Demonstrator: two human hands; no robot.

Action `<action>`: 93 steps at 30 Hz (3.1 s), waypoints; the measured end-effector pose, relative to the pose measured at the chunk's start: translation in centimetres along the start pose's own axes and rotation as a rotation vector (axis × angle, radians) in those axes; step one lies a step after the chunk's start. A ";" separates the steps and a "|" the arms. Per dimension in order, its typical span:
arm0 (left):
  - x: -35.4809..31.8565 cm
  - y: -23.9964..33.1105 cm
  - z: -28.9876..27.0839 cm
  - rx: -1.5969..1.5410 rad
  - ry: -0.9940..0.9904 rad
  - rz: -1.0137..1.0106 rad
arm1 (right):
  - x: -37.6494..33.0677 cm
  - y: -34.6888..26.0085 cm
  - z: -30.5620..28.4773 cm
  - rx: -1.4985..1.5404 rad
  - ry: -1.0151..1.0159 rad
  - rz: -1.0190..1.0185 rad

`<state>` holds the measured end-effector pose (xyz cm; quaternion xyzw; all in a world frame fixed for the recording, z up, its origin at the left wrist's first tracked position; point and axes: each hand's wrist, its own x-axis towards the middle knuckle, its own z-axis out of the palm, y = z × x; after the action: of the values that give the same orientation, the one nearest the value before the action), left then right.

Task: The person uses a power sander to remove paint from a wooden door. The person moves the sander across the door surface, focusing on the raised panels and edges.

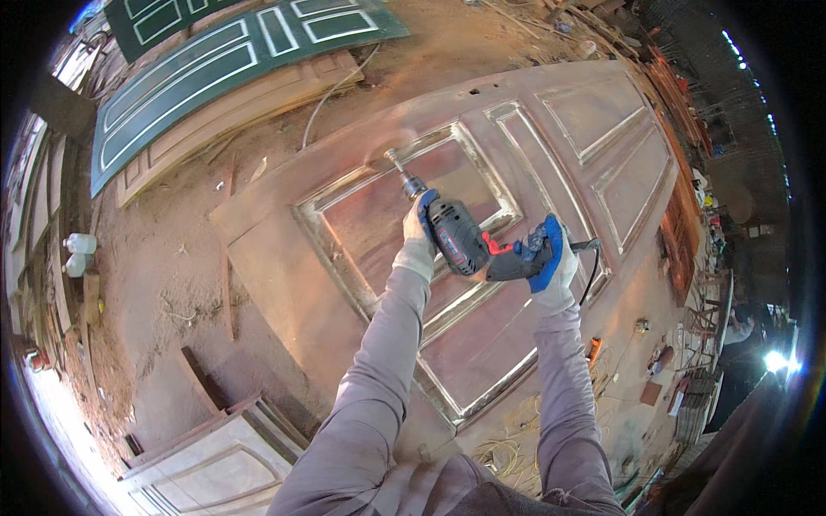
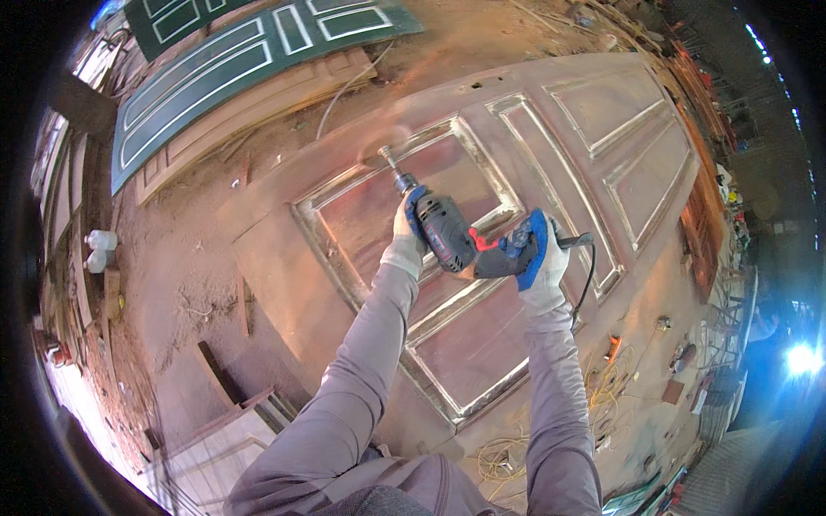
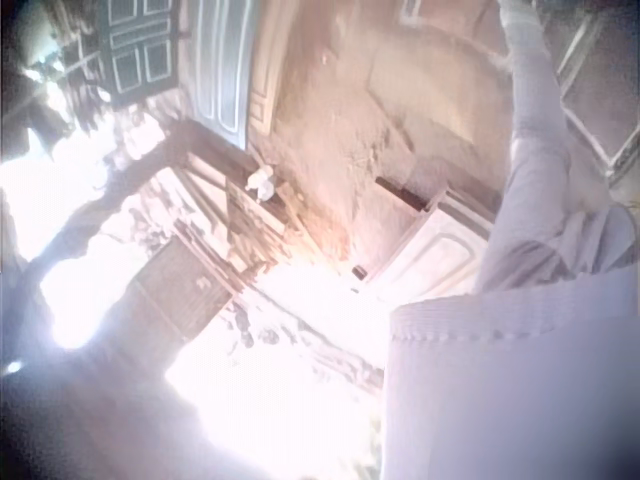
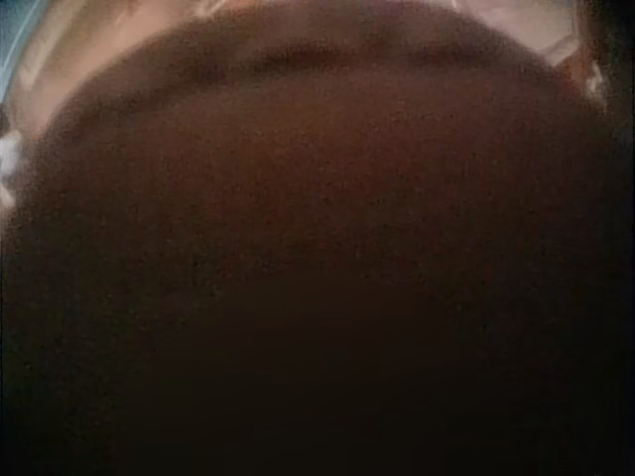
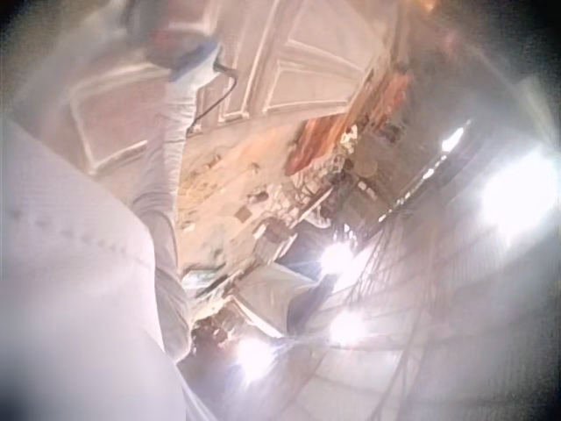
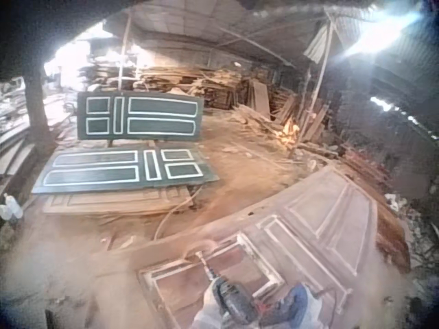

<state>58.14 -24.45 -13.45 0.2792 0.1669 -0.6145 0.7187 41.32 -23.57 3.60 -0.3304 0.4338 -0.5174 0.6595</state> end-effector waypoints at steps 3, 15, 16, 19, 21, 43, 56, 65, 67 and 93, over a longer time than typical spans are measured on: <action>3.2 -1.4 2.9 0.058 -0.004 -0.069 | 2.4 -1.0 -0.7 -0.017 -0.028 -0.100; 8.9 -1.9 5.0 0.375 -0.301 -0.152 | 2.7 2.8 -2.6 0.264 0.251 -0.249; 8.3 -1.5 5.5 0.424 -0.283 -0.169 | 2.5 3.0 -2.4 0.215 0.319 -0.264; 4.5 -1.4 7.0 0.568 -0.294 -0.378 | 0.9 3.4 -1.4 0.365 0.584 -0.259; 1.0 -2.5 7.7 0.636 -0.315 -0.464 | -1.7 2.3 -1.9 0.432 0.547 -0.287; 1.1 -5.9 4.2 0.805 -0.431 -1.019 | -12.8 5.5 3.9 0.126 0.756 -0.618; 9.3 7.0 10.0 1.091 -0.401 -0.968 | -3.4 9.3 15.6 0.528 0.887 -0.578; 4.8 -1.4 7.2 0.932 -0.467 -1.205 | -7.3 7.0 11.8 0.406 1.148 -0.641; 4.6 -2.3 7.3 1.041 -0.420 -1.162 | -7.7 6.7 11.6 0.405 1.142 -0.627; 4.8 -3.3 7.7 1.052 -0.340 -1.135 | -8.1 6.9 10.8 0.456 1.170 -0.600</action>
<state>55.07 -33.21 -10.88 0.3566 -0.1407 -0.9197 0.0847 53.25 -14.14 3.72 0.0441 0.4885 -0.8485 0.1988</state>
